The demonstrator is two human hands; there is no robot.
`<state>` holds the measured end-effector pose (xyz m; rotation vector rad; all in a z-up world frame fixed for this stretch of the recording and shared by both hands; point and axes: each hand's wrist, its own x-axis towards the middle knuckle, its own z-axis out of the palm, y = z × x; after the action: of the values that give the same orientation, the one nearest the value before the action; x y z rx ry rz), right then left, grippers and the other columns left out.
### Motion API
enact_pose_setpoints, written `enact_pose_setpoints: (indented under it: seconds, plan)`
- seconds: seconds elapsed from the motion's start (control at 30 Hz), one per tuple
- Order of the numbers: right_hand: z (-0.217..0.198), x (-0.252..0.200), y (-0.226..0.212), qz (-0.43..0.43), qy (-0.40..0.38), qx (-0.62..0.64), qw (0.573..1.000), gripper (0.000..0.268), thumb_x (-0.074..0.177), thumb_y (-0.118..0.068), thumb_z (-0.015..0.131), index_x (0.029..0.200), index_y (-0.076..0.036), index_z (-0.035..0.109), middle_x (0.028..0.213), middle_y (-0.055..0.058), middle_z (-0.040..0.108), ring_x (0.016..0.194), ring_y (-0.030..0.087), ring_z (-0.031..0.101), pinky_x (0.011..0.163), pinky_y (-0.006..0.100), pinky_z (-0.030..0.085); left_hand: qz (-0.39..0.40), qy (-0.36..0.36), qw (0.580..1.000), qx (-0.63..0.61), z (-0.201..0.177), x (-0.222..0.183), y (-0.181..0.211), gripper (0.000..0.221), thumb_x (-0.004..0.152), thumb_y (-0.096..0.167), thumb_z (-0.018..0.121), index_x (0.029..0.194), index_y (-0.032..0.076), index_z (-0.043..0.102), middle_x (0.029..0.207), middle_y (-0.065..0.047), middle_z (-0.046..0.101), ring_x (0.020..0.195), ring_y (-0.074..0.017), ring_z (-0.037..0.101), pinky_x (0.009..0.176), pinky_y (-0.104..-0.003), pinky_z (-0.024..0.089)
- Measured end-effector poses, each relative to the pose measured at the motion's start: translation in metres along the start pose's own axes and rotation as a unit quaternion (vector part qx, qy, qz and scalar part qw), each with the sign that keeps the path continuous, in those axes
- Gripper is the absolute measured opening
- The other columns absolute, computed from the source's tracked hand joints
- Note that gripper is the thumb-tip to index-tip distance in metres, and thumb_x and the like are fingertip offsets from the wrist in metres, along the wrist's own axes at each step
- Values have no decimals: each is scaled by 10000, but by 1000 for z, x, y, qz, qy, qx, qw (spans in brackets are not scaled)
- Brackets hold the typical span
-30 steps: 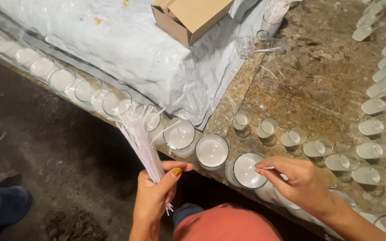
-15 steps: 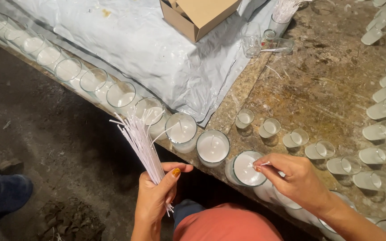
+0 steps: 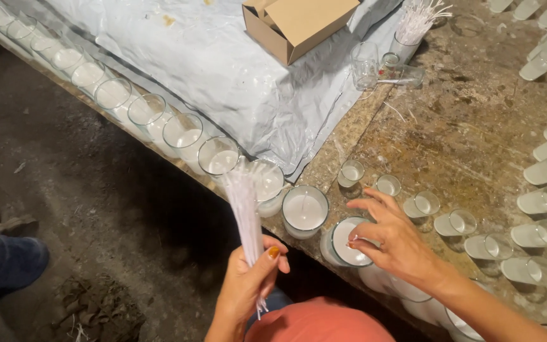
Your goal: Placing candle wicks into glass jars filled with wax
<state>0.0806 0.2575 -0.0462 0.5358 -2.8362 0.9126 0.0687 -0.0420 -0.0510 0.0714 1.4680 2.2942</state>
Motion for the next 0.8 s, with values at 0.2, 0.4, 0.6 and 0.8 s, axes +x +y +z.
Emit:
enact_pose_setpoints:
  seconds: [0.2, 0.4, 0.6, 0.8]
  plan:
    - [-13, -3, -3, 19, -32, -30, 999, 165, 779, -289, 813, 915, -197, 798, 1421, 71, 610, 1491, 383, 353, 1107, 631, 398, -58, -19, 998, -23, 25, -5, 1, 160, 990, 160, 637, 1032, 6, 644, 703, -87, 637, 396, -43, 369, 356, -170, 249]
    - [-40, 1, -85, -46, 156, -23, 986, 137, 846, -133, 779, 966, -77, 743, 1077, 77, 728, 1016, 226, 683, 963, 374, 522, -92, -72, 993, -1, 34, -3, -10, 117, 989, 140, 641, 967, 31, 604, 617, -52, 531, 428, -81, 383, 395, -194, 280]
    - [14, 13, -117, 192, 114, 158, 962, 85, 778, -203, 818, 731, -145, 778, 689, -51, 752, 573, 64, 594, 512, 248, 429, 61, -54, 969, 235, 28, -2, -25, 78, 950, 214, 668, 957, 138, 650, 732, 60, 547, 677, -77, 472, 653, -276, 449]
    - [29, 14, -119, 288, 109, 252, 917, 83, 827, -128, 784, 752, -94, 787, 673, -23, 741, 593, 59, 570, 563, 234, 447, 2, -76, 949, 307, 25, -13, 12, 305, 943, 304, 647, 1218, 177, 686, 1004, 19, 775, 916, -97, 700, 811, -284, 551]
